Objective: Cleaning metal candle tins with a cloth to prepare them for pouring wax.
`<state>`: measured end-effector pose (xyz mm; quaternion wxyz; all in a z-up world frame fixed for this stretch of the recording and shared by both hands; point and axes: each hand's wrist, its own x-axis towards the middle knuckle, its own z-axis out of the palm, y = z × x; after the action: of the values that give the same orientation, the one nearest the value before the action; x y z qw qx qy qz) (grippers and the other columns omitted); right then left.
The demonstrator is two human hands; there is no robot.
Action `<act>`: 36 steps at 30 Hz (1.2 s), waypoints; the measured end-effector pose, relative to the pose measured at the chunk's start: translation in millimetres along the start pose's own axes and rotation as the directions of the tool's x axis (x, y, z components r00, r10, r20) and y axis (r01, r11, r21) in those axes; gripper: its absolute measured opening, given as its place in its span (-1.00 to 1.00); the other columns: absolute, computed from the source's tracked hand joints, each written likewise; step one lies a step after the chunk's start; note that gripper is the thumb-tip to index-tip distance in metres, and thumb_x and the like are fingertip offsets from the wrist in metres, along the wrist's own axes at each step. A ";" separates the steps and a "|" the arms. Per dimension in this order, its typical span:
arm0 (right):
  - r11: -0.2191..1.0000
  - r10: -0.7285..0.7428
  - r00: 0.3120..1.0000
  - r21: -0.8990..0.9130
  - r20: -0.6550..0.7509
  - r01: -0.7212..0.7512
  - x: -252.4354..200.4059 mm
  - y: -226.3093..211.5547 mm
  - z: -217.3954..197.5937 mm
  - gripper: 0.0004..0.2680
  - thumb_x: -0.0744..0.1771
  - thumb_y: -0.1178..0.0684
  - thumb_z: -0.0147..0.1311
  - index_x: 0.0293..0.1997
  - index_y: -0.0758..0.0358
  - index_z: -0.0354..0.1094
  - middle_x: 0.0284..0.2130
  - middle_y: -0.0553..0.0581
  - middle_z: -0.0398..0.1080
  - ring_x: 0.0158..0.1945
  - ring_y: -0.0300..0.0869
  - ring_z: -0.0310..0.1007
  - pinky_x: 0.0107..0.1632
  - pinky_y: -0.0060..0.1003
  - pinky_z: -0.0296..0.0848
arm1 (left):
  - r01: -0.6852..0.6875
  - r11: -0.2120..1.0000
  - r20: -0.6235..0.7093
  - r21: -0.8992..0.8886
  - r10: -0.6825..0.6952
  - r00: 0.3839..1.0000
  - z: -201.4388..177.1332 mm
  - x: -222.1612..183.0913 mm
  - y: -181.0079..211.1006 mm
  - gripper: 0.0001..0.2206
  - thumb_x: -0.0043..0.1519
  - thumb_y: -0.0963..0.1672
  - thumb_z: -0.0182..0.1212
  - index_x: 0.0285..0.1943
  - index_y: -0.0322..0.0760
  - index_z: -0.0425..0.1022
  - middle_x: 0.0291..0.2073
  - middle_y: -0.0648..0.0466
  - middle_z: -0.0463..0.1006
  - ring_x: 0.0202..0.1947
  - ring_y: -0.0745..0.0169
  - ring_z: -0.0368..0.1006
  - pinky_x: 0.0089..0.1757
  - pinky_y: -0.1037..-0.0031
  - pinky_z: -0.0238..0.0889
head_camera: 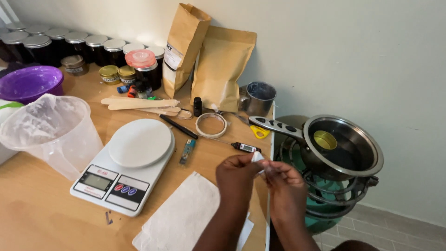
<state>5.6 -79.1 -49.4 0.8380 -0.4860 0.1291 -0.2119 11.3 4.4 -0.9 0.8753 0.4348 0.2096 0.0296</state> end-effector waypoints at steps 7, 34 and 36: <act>0.999 0.023 0.994 0.046 0.104 -0.028 -25.7 6.2 18.2 -0.80 0.21 0.45 -0.04 -0.14 0.50 0.29 -0.27 0.42 0.45 -0.20 -0.01 0.45 -0.17 -0.30 0.43 | -0.311 0.691 0.028 0.653 0.388 0.921 3.5 82.2 27.3 -0.94 -0.13 -0.13 0.38 -0.50 -0.12 0.65 -0.68 0.24 0.53 -0.57 0.55 0.34 -0.44 0.56 0.21; 0.549 0.449 0.150 -0.404 0.881 0.731 -30.8 -57.3 -9.7 -0.84 0.27 0.00 0.14 -0.11 0.04 0.48 -0.02 -0.01 0.29 0.04 -0.17 0.20 0.02 -0.28 0.24 | -0.211 0.712 0.147 0.670 0.151 0.977 0.2 -16.5 129.4 -0.56 0.20 0.08 -0.24 -0.04 -0.21 0.45 -0.50 0.03 0.64 -0.74 0.31 0.11 -0.61 0.51 0.05; 0.497 0.487 0.174 -0.435 0.856 0.751 -30.4 -53.5 -11.9 -0.86 0.31 0.00 0.06 -0.10 -0.21 0.45 0.01 -0.04 0.32 0.09 -0.15 0.23 0.04 -0.24 0.20 | -0.239 0.601 0.247 0.762 0.071 0.966 -4.5 -33.2 129.6 -0.70 0.19 -0.04 -0.05 -0.16 -0.25 0.57 -0.43 0.10 0.67 -0.73 0.35 0.20 -0.59 0.51 0.23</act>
<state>-38.4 -97.0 -8.5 0.3147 -0.8450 -0.4050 0.1517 -3.8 80.4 108.2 0.6059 0.7911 0.0777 -0.0310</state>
